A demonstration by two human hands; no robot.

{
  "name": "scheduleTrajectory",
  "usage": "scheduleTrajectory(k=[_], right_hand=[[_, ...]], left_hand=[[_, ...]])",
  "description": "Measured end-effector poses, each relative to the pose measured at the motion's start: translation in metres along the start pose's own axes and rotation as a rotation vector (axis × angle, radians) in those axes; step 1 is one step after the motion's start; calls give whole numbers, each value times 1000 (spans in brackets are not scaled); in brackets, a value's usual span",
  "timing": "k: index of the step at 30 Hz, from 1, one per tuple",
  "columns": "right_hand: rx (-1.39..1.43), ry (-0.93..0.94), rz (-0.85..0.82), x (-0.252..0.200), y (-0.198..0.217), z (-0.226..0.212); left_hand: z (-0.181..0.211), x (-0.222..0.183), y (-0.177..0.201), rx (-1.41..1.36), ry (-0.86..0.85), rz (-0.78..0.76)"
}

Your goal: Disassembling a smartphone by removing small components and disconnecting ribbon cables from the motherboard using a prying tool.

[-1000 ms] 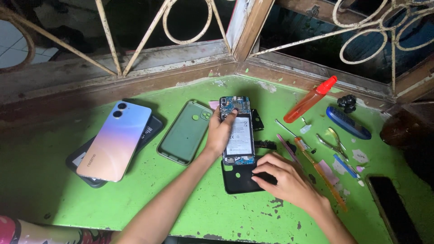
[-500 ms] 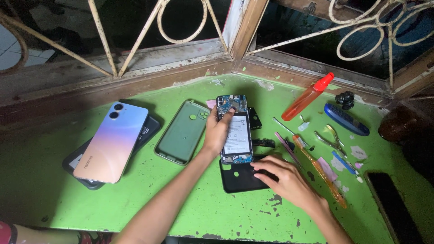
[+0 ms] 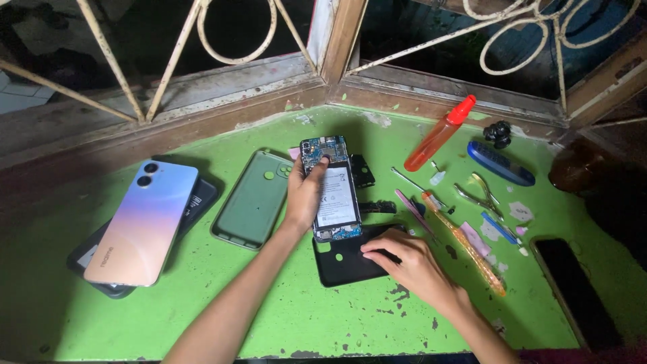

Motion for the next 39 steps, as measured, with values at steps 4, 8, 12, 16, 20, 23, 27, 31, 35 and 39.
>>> scheduleTrajectory(k=[4,8,12,16,20,23,27,31,35,39], right_hand=[[-65,43,-4,-4,-6,2],[-187,-20,-63,-14,-16,18],[-57,-30,-5,-1,-3,7],[5,60,75,70,13,-51],[133,-49,-55,139,-41,-28],[82,-255,-263,172,-90,7],[-112,-347,-405,203,-107,-42],[-225,-210,-421,210,-130,-20],[-222,-172,-387,204,-120,-33],[-180,-202,-359,192,-87,-85]], left_hand=[[1,-1,0,-11,-11,-2],[4,-2,-1,13,-45,-8],[10,-5,-1,30,-81,-17],[-3,2,-1,89,-66,-9],[-20,16,4,-109,-246,80],[-19,16,2,-74,-253,104],[-14,17,2,-5,-286,129],[-17,14,-3,40,-297,131],[-15,12,-4,110,-317,110],[-13,10,-4,193,-354,76]])
Point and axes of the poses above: each hand's wrist, its own x-axis towards the middle knuckle, its own y-axis out of the back of the hand, z = x × y, the point moved 6 cm from there along x, towards the middle knuckle, and after that the axes turned 15 degrees about x, right-handed, at the moved point
